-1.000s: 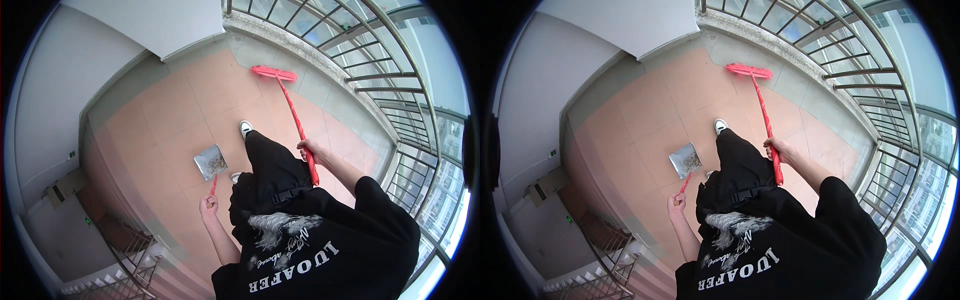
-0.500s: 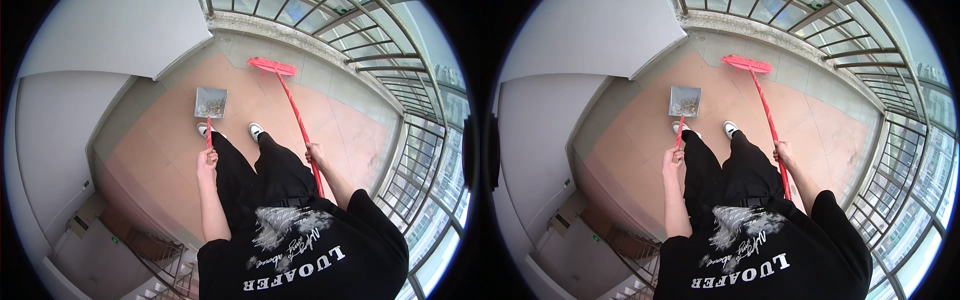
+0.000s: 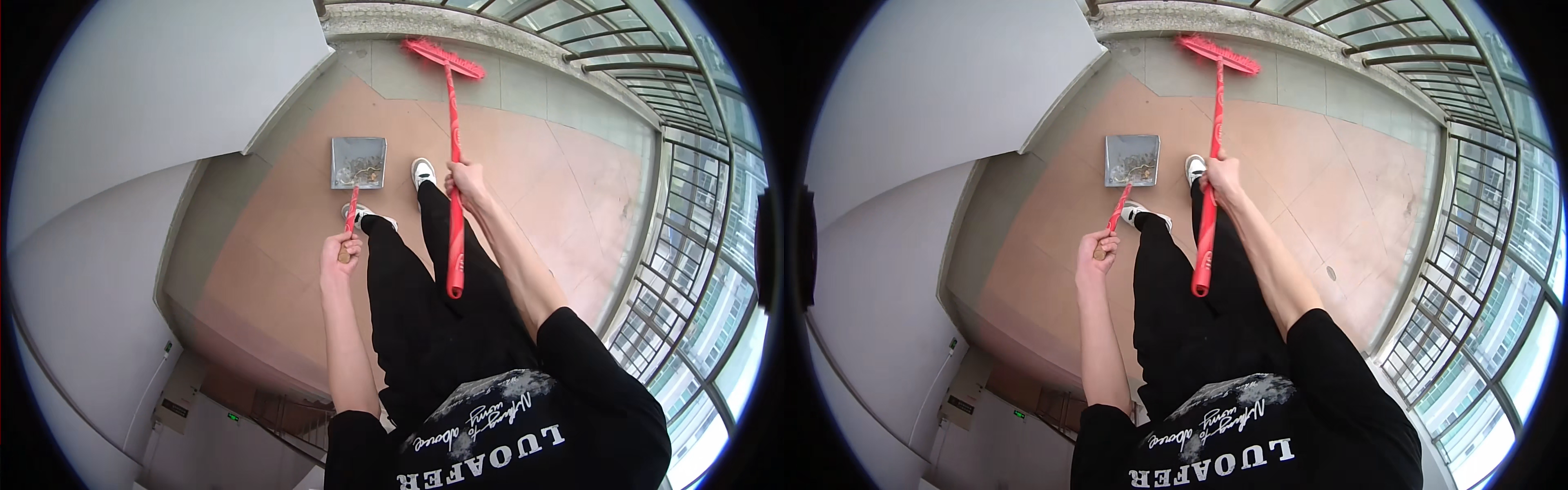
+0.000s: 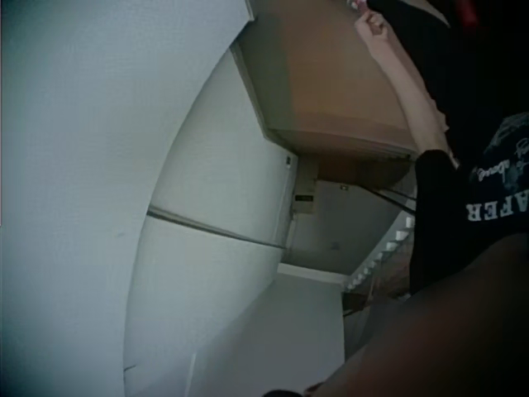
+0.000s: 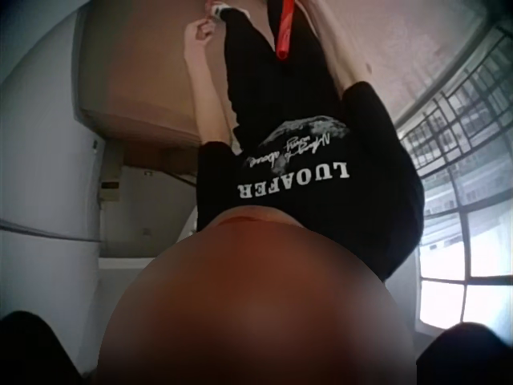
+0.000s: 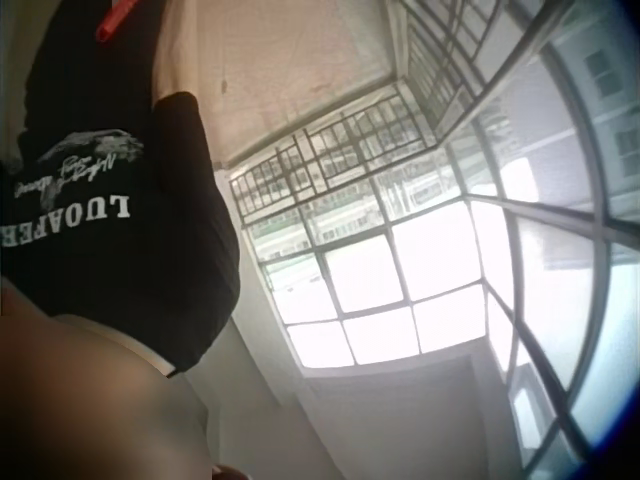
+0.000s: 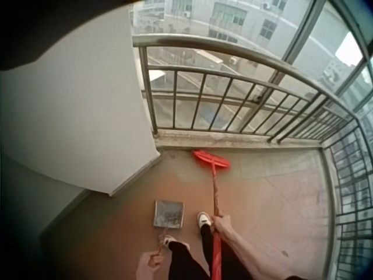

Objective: Sweep a concrete staircase using a broom and a dustpan.

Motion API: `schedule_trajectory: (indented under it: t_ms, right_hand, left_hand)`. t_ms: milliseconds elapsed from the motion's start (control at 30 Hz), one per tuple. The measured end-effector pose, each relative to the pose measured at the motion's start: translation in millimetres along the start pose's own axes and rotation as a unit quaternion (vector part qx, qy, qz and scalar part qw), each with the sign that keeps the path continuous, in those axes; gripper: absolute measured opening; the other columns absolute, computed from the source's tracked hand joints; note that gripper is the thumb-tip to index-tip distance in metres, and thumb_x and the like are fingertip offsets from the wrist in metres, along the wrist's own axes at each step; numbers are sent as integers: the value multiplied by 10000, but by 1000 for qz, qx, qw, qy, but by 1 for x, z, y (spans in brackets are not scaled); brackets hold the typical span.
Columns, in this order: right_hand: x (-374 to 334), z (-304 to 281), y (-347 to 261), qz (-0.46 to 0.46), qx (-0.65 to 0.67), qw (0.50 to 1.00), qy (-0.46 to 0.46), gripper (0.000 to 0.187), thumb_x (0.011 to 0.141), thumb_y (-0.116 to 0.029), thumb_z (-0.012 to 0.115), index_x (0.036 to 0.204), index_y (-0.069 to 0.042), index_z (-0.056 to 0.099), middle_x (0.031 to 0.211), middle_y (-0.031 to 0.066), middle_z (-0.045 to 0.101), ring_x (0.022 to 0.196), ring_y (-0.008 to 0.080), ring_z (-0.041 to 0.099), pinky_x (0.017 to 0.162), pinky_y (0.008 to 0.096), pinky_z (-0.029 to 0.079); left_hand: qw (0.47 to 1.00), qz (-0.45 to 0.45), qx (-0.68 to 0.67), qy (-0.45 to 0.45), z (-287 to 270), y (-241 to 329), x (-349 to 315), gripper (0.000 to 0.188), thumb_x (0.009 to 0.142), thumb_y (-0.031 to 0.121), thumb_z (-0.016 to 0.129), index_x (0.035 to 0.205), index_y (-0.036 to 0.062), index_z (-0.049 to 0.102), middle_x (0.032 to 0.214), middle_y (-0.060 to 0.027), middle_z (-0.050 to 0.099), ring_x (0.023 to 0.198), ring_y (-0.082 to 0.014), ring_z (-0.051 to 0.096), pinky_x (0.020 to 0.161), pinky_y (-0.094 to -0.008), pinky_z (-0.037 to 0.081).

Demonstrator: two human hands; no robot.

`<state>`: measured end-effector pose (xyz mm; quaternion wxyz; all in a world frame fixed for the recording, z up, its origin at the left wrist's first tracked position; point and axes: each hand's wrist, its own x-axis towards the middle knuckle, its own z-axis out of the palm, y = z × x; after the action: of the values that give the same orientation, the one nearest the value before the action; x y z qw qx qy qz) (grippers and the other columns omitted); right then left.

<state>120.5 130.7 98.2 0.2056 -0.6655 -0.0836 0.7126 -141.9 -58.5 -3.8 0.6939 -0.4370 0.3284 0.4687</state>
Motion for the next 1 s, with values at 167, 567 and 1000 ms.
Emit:
schedule_trajectory:
  t_ms: [167,567,1000]
  right_hand:
    - [-14,123,39,-101,-113,987,56,238,842,-63,430,1034,44,521,625,97,537,390,159,485,364,286,398]
    - [-85,88,-11,-72,-91,993,21,264,894,-72,488,1146,1,517,575,17,463,396,51,386,332,189,310]
    - [1,226,-81,-142,-622,763,98,297,818,-145,507,1035,-17,664,977,172,668,898,252,658,764,343,525]
  left_hand:
    - [1000,-10,24,6,1,-3,-28,48,837,-56,418,867,-75,450,710,-81,477,476,-69,397,380,-166,339]
    - [997,-13,68,27,48,6,-61,29,846,-57,440,823,-68,454,637,-52,444,484,-59,393,371,-159,328]
    - [998,8,50,24,57,-6,-22,31,856,-51,436,826,-50,443,633,-45,434,487,-63,392,368,-159,327]
